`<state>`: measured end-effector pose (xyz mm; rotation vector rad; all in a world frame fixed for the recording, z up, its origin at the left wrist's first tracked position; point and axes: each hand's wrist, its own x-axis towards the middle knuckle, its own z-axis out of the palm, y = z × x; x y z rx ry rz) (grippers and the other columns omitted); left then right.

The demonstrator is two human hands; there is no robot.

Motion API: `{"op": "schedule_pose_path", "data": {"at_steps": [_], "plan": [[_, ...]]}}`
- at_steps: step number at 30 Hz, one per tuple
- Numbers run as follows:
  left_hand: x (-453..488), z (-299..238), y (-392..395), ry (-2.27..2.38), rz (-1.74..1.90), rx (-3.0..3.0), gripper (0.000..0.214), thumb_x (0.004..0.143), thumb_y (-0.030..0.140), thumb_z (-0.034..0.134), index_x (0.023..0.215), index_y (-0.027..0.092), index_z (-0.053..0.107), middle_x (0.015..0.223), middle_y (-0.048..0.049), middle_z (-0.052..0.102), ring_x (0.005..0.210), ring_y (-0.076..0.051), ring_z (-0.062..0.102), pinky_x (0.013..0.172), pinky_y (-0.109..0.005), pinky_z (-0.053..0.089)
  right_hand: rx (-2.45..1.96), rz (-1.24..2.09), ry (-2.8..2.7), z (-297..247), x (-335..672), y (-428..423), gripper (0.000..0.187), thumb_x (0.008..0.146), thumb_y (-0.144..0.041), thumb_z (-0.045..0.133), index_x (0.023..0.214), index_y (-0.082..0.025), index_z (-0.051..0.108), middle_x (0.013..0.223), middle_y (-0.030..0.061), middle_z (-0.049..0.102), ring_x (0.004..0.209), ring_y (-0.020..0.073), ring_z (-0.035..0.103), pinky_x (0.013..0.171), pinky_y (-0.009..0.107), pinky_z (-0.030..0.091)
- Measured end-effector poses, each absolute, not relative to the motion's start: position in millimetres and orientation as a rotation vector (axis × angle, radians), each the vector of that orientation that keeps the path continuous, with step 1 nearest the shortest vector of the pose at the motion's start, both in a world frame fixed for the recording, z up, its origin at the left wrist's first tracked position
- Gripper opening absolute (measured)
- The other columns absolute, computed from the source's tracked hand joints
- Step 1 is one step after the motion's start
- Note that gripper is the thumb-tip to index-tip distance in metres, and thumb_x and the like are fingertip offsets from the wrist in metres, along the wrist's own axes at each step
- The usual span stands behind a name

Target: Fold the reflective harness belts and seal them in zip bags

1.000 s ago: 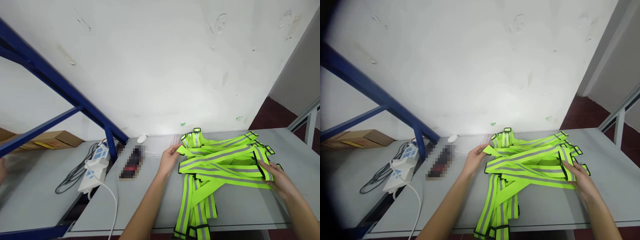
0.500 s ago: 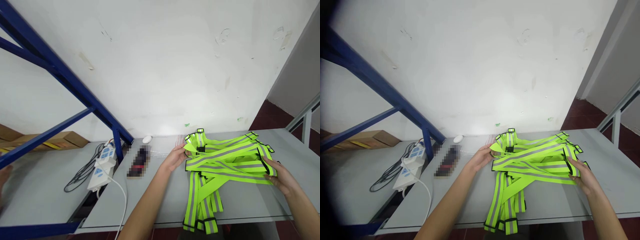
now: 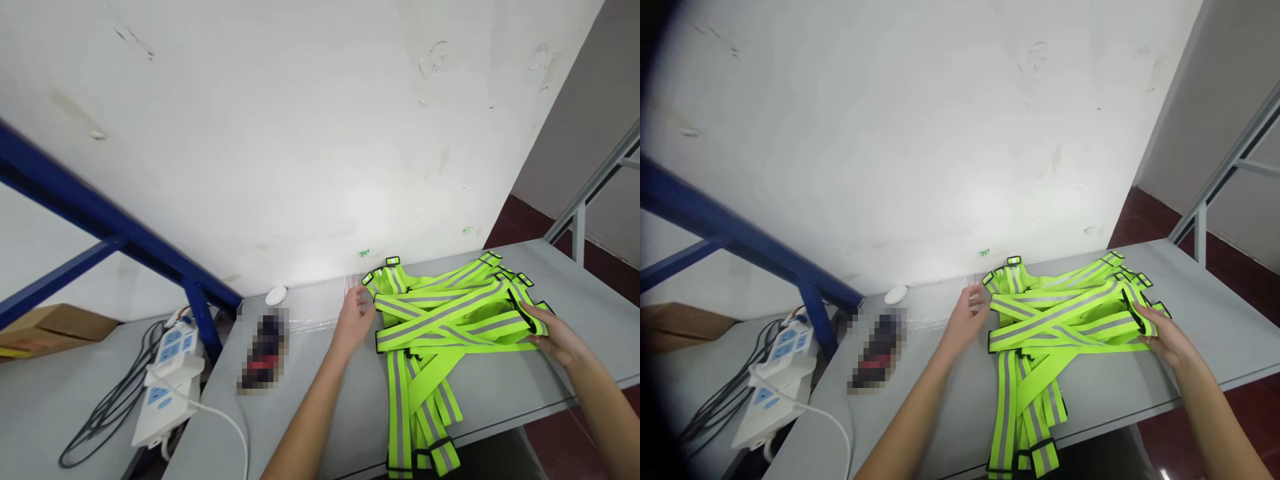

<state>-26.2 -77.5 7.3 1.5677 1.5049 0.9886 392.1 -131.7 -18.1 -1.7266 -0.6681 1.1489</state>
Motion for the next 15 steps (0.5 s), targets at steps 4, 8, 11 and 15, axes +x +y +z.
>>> {"op": "schedule_pose_path", "data": {"at_steps": [4, 8, 11, 15], "plan": [[13.4, 15.6, -98.3, 1.538, 1.02, 2.073, 0.042, 0.087, 0.027, 0.048, 0.128, 0.021, 0.046, 0.139, -0.0128, 0.046, 0.133, -0.028, 0.038, 0.109, -0.05, 0.032, -1.793, 1.159, -0.656, -4.3, 384.2, -136.9, 0.039, 0.056, -0.038, 0.081, 0.086, -0.018, 0.065, 0.082, 0.0052, 0.07, 0.066, 0.0183, 0.062, 0.046, 0.024, 0.047], [79.5, 24.0, -113.5, 1.302, 0.809, 2.282, 0.056, 0.093, 0.041, 0.041, 0.144, 0.022, 0.031, 0.154, -0.0137, 0.028, 0.142, -0.031, 0.023, 0.112, -0.054, 0.024, -1.875, 0.972, -0.973, 15.3, 373.4, -142.2, 0.036, 0.064, -0.049, 0.073, 0.078, -0.017, 0.062, 0.061, -0.0003, 0.061, 0.053, 0.0153, 0.053, 0.043, 0.024, 0.038], [117.1, 6.7, -110.5, 1.225, 0.648, 2.354, 0.069, 0.09, 0.055, 0.041, 0.149, 0.023, 0.025, 0.156, -0.015, 0.02, 0.144, -0.036, 0.013, 0.112, -0.063, 0.012, -1.992, 0.605, -1.203, 22.6, 368.2, -144.9, 0.04, 0.067, -0.056, 0.067, 0.072, -0.017, 0.061, 0.058, 0.0004, 0.059, 0.054, 0.0155, 0.05, 0.048, 0.025, 0.037], [128.6, -26.8, -97.3, 1.303, 0.529, 2.381, 0.074, 0.087, 0.063, 0.039, 0.146, 0.018, 0.033, 0.153, -0.0173, 0.028, 0.144, -0.036, 0.017, 0.114, -0.06, 0.007, -2.023, 0.365, -1.364, 19.2, 368.5, -148.3, 0.04, 0.075, -0.058, 0.055, 0.065, -0.019, 0.056, 0.058, 0.0017, 0.058, 0.055, 0.0162, 0.05, 0.051, 0.026, 0.035]]}}
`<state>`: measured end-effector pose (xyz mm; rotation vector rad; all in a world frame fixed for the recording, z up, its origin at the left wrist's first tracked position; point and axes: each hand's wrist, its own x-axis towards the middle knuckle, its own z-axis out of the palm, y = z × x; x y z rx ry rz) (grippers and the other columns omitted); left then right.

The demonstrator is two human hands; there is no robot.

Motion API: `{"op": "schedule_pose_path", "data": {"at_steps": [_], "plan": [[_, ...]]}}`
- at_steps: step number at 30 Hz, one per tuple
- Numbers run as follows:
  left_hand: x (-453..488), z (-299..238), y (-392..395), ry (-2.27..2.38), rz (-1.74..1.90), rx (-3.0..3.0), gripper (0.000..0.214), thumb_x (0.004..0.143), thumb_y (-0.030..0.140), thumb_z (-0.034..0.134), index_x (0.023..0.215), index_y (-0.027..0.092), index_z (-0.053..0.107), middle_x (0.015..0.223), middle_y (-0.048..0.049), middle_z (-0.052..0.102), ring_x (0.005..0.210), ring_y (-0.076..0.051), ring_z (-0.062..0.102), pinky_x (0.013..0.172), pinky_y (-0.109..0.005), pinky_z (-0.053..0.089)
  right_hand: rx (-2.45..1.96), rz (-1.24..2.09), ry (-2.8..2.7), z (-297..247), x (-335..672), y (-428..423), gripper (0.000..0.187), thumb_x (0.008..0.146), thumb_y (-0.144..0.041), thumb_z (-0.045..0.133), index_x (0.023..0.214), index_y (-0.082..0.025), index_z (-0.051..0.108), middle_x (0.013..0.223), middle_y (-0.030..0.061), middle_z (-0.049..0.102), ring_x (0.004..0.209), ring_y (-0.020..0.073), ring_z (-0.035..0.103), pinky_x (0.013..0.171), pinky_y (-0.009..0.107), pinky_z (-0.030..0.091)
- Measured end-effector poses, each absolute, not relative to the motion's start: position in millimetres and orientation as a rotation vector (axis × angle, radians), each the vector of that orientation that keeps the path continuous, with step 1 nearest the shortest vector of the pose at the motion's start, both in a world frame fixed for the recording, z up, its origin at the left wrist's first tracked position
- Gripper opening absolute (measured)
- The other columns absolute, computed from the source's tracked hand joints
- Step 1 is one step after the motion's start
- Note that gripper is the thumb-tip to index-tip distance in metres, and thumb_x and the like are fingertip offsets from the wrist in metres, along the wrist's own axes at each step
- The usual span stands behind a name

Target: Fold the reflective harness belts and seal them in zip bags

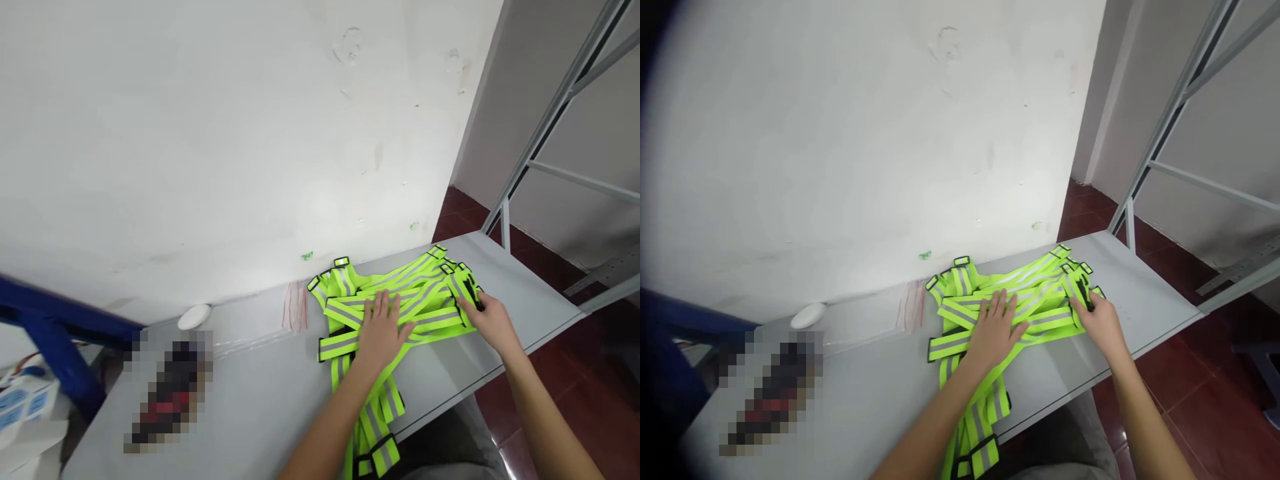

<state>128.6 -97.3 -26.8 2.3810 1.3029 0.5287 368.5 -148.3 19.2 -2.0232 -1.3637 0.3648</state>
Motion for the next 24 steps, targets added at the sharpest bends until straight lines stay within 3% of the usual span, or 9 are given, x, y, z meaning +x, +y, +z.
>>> {"op": "schedule_pose_path", "data": {"at_steps": [4, 8, 11, 14, 16, 19, 22, 24], "plan": [[120.5, -36.3, -90.4, 1.331, 0.513, 2.402, 0.075, 0.088, 0.063, 0.037, 0.147, 0.016, 0.033, 0.153, -0.0154, 0.028, 0.144, -0.035, 0.018, 0.116, -0.056, 0.007, -1.991, 0.416, -1.38, 10.3, 372.9, -152.7, 0.039, 0.081, -0.056, 0.05, 0.068, -0.019, 0.056, 0.061, 0.0023, 0.059, 0.056, 0.0163, 0.05, 0.052, 0.026, 0.036], [117.9, -35.6, -88.9, 1.341, 0.449, 2.431, 0.074, 0.089, 0.063, 0.035, 0.147, 0.016, 0.032, 0.153, -0.0144, 0.028, 0.144, -0.034, 0.016, 0.116, -0.055, 0.003, -2.057, 0.177, -1.436, 0.9, 364.6, -154.5, 0.035, 0.085, -0.049, 0.047, 0.075, -0.018, 0.061, 0.073, 0.0063, 0.06, 0.067, 0.0198, 0.055, 0.059, 0.028, 0.038], [117.6, -34.1, -89.2, 1.339, 0.433, 2.42, 0.074, 0.088, 0.062, 0.037, 0.146, 0.015, 0.034, 0.153, -0.0152, 0.027, 0.144, -0.034, 0.014, 0.116, -0.055, 0.0, -2.136, 0.007, -1.449, -6.2, 347.3, -153.9, 0.033, 0.088, -0.039, 0.044, 0.095, -0.015, 0.066, 0.086, 0.0082, 0.057, 0.069, 0.0195, 0.054, 0.056, 0.028, 0.036], [124.9, -21.6, -95.5, 1.276, 0.509, 2.335, 0.071, 0.087, 0.06, 0.042, 0.143, 0.017, 0.039, 0.155, -0.0138, 0.024, 0.145, -0.035, 0.012, 0.115, -0.058, -0.004, -2.171, -0.076, -1.48, -10.9, 329.8, -153.9, 0.038, 0.088, -0.031, 0.042, 0.117, -0.015, 0.062, 0.094, 0.0088, 0.053, 0.065, 0.0169, 0.052, 0.05, 0.027, 0.032], [139.8, -6.6, -103.9, 1.158, 0.594, 2.184, 0.065, 0.089, 0.056, 0.043, 0.142, 0.019, 0.042, 0.154, -0.0114, 0.027, 0.144, -0.033, 0.018, 0.116, -0.055, 0.002, -2.142, -0.101, -1.506, -11.5, 321.1, -155.2, 0.04, 0.089, -0.029, 0.042, 0.122, -0.015, 0.06, 0.094, 0.0085, 0.052, 0.065, 0.0163, 0.051, 0.05, 0.026, 0.032], [174.9, 16.0, -117.1, 1.005, 0.684, 1.743, 0.054, 0.093, 0.05, 0.037, 0.138, 0.02, 0.047, 0.143, -0.0114, 0.047, 0.133, -0.028, 0.042, 0.111, -0.043, 0.029, -2.127, -0.091, -1.527, -9.0, 311.0, -158.9, 0.042, 0.091, -0.029, 0.04, 0.127, -0.017, 0.055, 0.094, 0.0084, 0.051, 0.065, 0.017, 0.052, 0.048, 0.026, 0.032], [207.0, 26.1, -123.4, 0.888, 0.751, 1.399, 0.04, 0.091, 0.048, 0.045, 0.114, 0.021, 0.063, 0.119, -0.0091, 0.066, 0.11, -0.028, 0.06, 0.096, -0.038, 0.043, -2.152, -0.047, -1.587, -4.9, 301.8, -163.4, 0.046, 0.091, -0.027, 0.038, 0.136, -0.019, 0.047, 0.098, 0.0107, 0.052, 0.063, 0.0181, 0.053, 0.044, 0.026, 0.031], [217.9, 24.6, -123.8, 0.889, 0.818, 1.222, 0.032, 0.087, 0.045, 0.051, 0.101, 0.02, 0.066, 0.105, -0.0077, 0.071, 0.098, -0.026, 0.063, 0.088, -0.035, 0.046, -2.143, -0.011, -1.658, -1.8, 296.7, -166.9, 0.053, 0.087, -0.023, 0.041, 0.14, -0.017, 0.041, 0.1, 0.013, 0.053, 0.066, 0.0209, 0.055, 0.044, 0.027, 0.034]]}}
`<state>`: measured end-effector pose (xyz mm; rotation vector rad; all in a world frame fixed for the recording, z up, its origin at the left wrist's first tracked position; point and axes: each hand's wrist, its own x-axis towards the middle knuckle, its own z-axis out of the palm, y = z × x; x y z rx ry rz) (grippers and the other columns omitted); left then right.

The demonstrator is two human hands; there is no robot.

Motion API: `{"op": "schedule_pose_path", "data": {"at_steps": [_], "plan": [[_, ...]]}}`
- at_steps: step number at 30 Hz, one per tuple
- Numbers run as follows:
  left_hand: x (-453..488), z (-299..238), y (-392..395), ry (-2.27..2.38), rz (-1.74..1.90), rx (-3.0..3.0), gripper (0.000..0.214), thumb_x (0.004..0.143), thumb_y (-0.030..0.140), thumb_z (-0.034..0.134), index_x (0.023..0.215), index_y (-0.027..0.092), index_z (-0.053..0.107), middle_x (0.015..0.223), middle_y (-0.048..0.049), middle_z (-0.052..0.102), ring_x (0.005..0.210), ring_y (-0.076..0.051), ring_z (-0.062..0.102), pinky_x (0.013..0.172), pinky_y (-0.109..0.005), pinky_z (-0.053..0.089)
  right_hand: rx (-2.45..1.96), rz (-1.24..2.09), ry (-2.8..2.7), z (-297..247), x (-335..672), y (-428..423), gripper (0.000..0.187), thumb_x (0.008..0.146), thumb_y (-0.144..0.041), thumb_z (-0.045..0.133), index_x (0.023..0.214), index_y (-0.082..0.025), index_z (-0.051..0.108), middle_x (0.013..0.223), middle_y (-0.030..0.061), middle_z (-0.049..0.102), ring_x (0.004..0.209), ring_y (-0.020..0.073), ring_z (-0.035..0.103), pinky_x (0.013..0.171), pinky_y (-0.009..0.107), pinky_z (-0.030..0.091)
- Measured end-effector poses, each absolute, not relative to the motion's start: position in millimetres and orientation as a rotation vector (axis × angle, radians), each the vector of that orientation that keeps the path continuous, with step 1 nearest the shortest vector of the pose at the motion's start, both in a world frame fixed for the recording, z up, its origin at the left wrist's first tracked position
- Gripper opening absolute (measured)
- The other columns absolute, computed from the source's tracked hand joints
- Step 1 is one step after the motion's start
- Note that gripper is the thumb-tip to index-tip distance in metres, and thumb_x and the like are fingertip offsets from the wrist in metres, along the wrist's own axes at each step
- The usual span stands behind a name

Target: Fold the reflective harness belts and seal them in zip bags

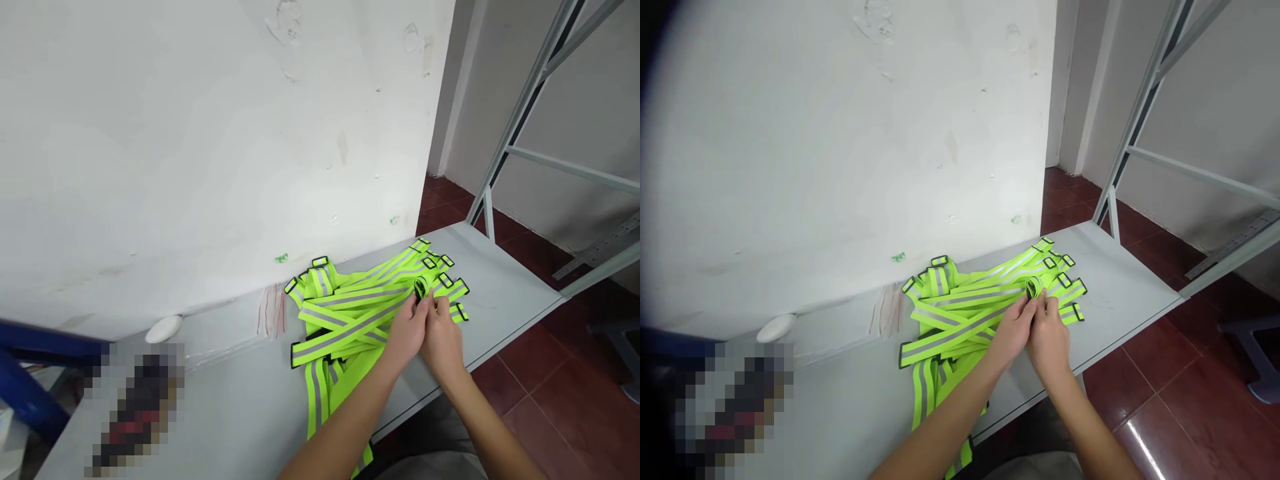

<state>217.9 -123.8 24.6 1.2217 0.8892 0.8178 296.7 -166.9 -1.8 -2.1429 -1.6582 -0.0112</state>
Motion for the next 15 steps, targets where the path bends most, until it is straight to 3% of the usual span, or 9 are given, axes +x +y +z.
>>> {"op": "schedule_pose_path", "data": {"at_steps": [4, 6, 9, 12, 15], "plan": [[216.8, 11.9, -120.5, 1.008, 0.919, 0.972, 0.028, 0.083, 0.041, 0.059, 0.095, 0.016, 0.066, 0.094, -0.0081, 0.071, 0.091, -0.025, 0.063, 0.081, -0.033, 0.047, -1.956, 0.194, -1.824, 3.7, 294.4, -175.0, 0.068, 0.079, -0.019, 0.05, 0.145, -0.015, 0.033, 0.111, 0.0158, 0.051, 0.089, 0.0271, 0.058, 0.056, 0.031, 0.047], [211.8, 5.0, -118.1, 1.038, 0.935, 0.937, 0.03, 0.083, 0.042, 0.059, 0.093, 0.015, 0.066, 0.093, -0.0086, 0.071, 0.089, -0.024, 0.063, 0.08, -0.032, 0.047, -1.774, 0.35, -1.824, 2.6, 298.5, -177.3, 0.063, 0.083, -0.022, 0.049, 0.144, -0.018, 0.034, 0.112, 0.0133, 0.052, 0.094, 0.0246, 0.057, 0.067, 0.032, 0.051], [206.3, -3.8, -115.4, 0.994, 0.92, 0.921, 0.036, 0.084, 0.046, 0.058, 0.098, 0.014, 0.065, 0.099, -0.01, 0.071, 0.094, -0.024, 0.063, 0.085, -0.033, 0.047, -1.65, 0.441, -1.535, -6.2, 307.8, -174.7, 0.046, 0.09, -0.032, 0.046, 0.134, -0.018, 0.046, 0.1, 0.0085, 0.054, 0.087, 0.0201, 0.056, 0.078, 0.034, 0.05], [204.3, -9.0, -115.5, 0.915, 0.887, 0.891, 0.044, 0.084, 0.051, 0.058, 0.107, 0.015, 0.064, 0.108, -0.0117, 0.07, 0.101, -0.025, 0.063, 0.09, -0.036, 0.046, -1.711, 0.47, -1.081, -14.9, 313.2, -166.9, 0.057, 0.083, -0.046, 0.059, 0.129, -0.014, 0.047, 0.101, 0.0093, 0.057, 0.09, 0.0223, 0.055, 0.083, 0.038, 0.048], [204.7, -9.1, -117.7, 0.825, 0.856, 0.919, 0.044, 0.085, 0.052, 0.056, 0.111, 0.017, 0.063, 0.117, -0.0118, 0.067, 0.109, -0.026, 0.061, 0.096, -0.037, 0.045, -1.593, 0.882, -0.916, -15.3, 309.8, -160.7, 0.056, 0.08, -0.052, 0.06, 0.122, -0.016, 0.056, 0.112, 0.0108, 0.062, 0.106, 0.0257, 0.056, 0.091, 0.039, 0.045]]}}
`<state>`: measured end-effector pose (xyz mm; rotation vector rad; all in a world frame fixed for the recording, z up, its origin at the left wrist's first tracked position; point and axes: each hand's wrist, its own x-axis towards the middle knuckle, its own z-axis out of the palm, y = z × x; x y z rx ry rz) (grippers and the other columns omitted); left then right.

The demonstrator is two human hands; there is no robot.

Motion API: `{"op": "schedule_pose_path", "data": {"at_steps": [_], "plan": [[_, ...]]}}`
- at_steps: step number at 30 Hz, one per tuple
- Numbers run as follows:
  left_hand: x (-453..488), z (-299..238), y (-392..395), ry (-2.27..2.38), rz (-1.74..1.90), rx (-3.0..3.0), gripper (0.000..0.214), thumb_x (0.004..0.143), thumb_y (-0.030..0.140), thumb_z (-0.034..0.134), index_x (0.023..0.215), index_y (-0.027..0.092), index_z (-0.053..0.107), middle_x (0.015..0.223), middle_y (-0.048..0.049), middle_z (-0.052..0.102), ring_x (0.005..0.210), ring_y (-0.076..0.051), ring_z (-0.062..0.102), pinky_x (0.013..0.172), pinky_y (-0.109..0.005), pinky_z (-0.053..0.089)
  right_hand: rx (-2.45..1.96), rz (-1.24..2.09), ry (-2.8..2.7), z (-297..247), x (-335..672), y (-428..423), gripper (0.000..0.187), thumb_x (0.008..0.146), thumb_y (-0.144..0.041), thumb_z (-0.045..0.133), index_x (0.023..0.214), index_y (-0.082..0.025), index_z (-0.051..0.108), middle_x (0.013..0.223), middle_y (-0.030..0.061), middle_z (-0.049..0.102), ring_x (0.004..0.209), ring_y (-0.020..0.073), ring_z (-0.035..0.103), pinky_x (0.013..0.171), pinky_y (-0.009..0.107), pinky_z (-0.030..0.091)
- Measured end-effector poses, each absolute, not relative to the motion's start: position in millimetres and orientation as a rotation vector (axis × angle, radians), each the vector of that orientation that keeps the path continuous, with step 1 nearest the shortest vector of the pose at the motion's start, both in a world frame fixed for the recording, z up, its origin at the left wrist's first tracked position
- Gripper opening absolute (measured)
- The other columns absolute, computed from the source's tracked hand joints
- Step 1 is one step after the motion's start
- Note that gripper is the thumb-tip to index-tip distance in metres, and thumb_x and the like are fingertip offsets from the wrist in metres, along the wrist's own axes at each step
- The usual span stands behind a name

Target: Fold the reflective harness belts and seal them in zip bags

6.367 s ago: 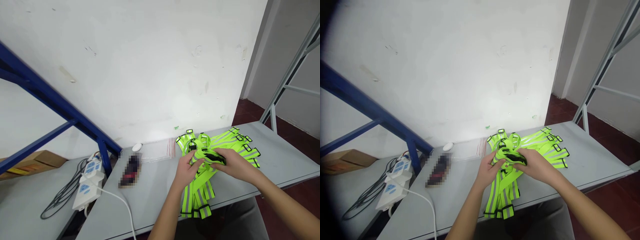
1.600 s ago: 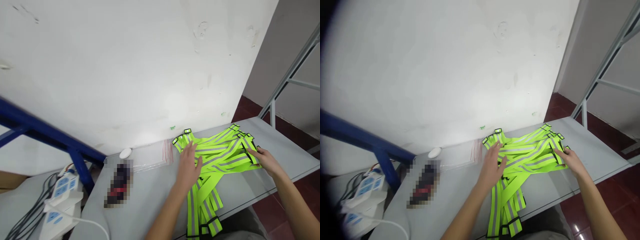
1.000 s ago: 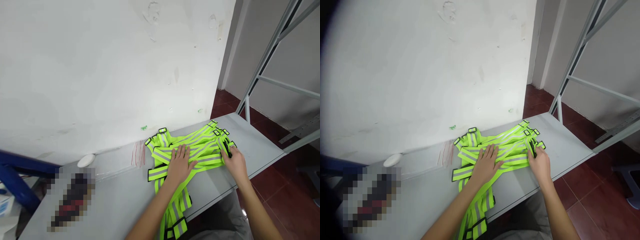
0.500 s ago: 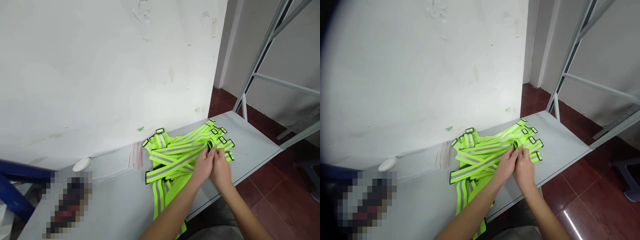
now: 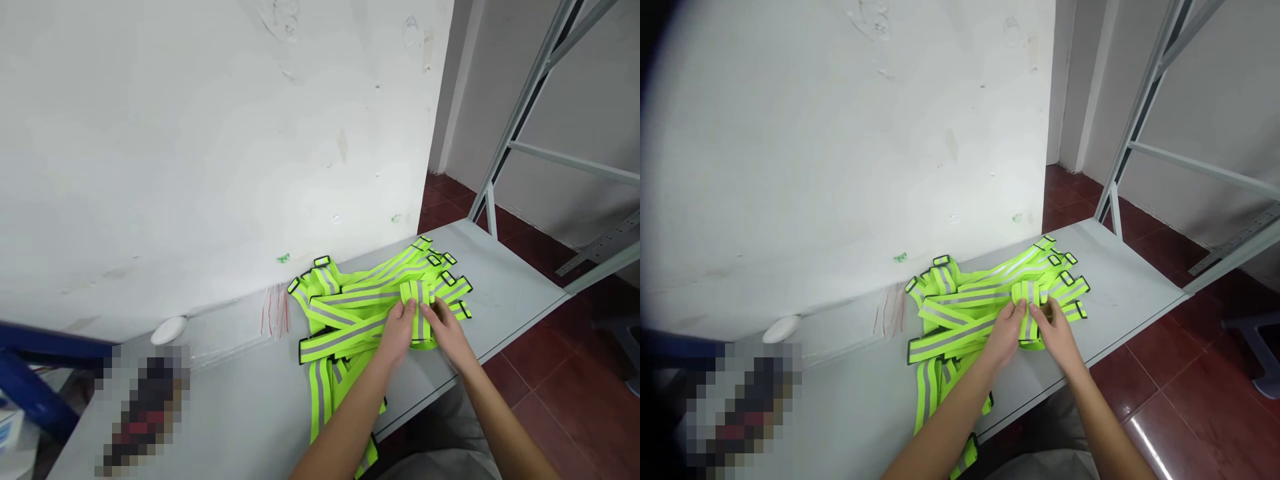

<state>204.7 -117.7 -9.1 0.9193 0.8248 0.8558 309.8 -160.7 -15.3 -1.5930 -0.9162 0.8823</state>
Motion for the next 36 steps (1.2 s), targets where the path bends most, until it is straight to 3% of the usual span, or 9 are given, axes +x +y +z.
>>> {"op": "schedule_pose_path", "data": {"at_steps": [3, 7, 13, 19, 23, 26, 30, 33, 36], "plan": [[207.3, -6.6, -119.7, 0.857, 0.875, 0.998, 0.039, 0.088, 0.045, 0.053, 0.117, 0.02, 0.058, 0.126, -0.0104, 0.062, 0.118, -0.026, 0.055, 0.102, -0.038, 0.041, -1.481, 1.137, -0.725, -13.6, 302.2, -158.6, 0.049, 0.079, -0.054, 0.062, 0.114, -0.02, 0.063, 0.117, 0.0085, 0.066, 0.119, 0.0273, 0.053, 0.098, 0.039, 0.042], [212.7, -5.9, -121.7, 1.095, 0.971, 1.117, 0.041, 0.09, 0.034, 0.049, 0.129, 0.022, 0.045, 0.131, -0.0105, 0.056, 0.122, -0.024, 0.051, 0.104, -0.039, 0.037, -1.558, 1.148, -0.49, -15.5, 296.3, -158.6, 0.061, 0.067, -0.053, 0.073, 0.117, -0.02, 0.063, 0.124, 0.009, 0.064, 0.129, 0.0326, 0.045, 0.103, 0.045, 0.04], [207.0, -2.0, -120.7, 1.185, 0.96, 1.47, 0.033, 0.091, 0.031, 0.041, 0.118, 0.02, 0.057, 0.12, -0.0131, 0.058, 0.117, -0.028, 0.051, 0.1, -0.042, 0.038, -1.306, 1.109, -0.779, -4.5, 292.6, -158.8, 0.05, 0.08, -0.049, 0.064, 0.121, -0.02, 0.061, 0.13, 0.007, 0.061, 0.122, 0.0256, 0.052, 0.106, 0.038, 0.036], [185.6, 10.2, -108.9, 1.227, 0.776, 1.896, 0.039, 0.091, 0.028, 0.039, 0.123, 0.014, 0.056, 0.11, -0.0194, 0.061, 0.106, -0.035, 0.056, 0.09, -0.049, 0.043, -1.494, 0.938, -0.949, -2.0, 291.4, -156.4, 0.046, 0.086, -0.05, 0.054, 0.118, -0.018, 0.062, 0.117, 0.0078, 0.067, 0.11, 0.027, 0.058, 0.097, 0.039, 0.041], [176.8, 22.6, -111.2, 1.306, 0.788, 1.977, 0.04, 0.087, 0.024, 0.047, 0.126, 0.015, 0.052, 0.108, -0.0167, 0.059, 0.101, -0.033, 0.058, 0.086, -0.047, 0.046, -1.664, 0.747, -1.126, -1.6, 288.1, -156.5, 0.044, 0.087, -0.051, 0.048, 0.105, -0.014, 0.063, 0.094, 0.0092, 0.07, 0.087, 0.026, 0.063, 0.078, 0.035, 0.048], [174.2, 33.6, -122.8, 1.279, 0.912, 1.971, 0.04, 0.089, 0.021, 0.044, 0.128, 0.017, 0.048, 0.116, -0.0137, 0.053, 0.106, -0.028, 0.056, 0.091, -0.044, 0.046, -1.805, 0.628, -1.247, 6.3, 281.8, -159.6, 0.041, 0.09, -0.047, 0.04, 0.102, -0.012, 0.06, 0.08, 0.0099, 0.069, 0.07, 0.0248, 0.063, 0.063, 0.032, 0.046], [171.2, 47.5, -139.9, 1.123, 0.974, 1.802, 0.036, 0.096, 0.025, 0.034, 0.128, 0.022, 0.05, 0.123, -0.01, 0.052, 0.115, -0.021, 0.053, 0.1, -0.038, 0.044, -1.881, 0.529, -1.412, 23.9, 270.0, -166.2, 0.038, 0.092, -0.035, 0.037, 0.118, -0.013, 0.054, 0.096, 0.0146, 0.069, 0.082, 0.027, 0.066, 0.065, 0.031, 0.046], [166.2, 56.0, -145.3, 1.14, 0.939, 1.764, 0.037, 0.095, 0.034, 0.039, 0.127, 0.024, 0.052, 0.118, -0.0098, 0.057, 0.112, -0.023, 0.056, 0.096, -0.04, 0.047, -1.864, 0.488, -1.507, 31.4, 262.7, -169.5, 0.041, 0.088, -0.028, 0.04, 0.125, -0.014, 0.052, 0.112, 0.0169, 0.065, 0.094, 0.0281, 0.064, 0.071, 0.033, 0.048], [157.4, 58.6, -142.2, 1.15, 0.916, 1.844, 0.037, 0.093, 0.038, 0.043, 0.123, 0.021, 0.056, 0.112, -0.0106, 0.061, 0.104, -0.024, 0.06, 0.089, -0.04, 0.05, -1.785, 0.613, -1.396, 30.8, 263.6, -169.2, 0.04, 0.089, -0.035, 0.041, 0.119, -0.013, 0.056, 0.105, 0.0157, 0.067, 0.09, 0.0277, 0.064, 0.073, 0.035, 0.05]]}}
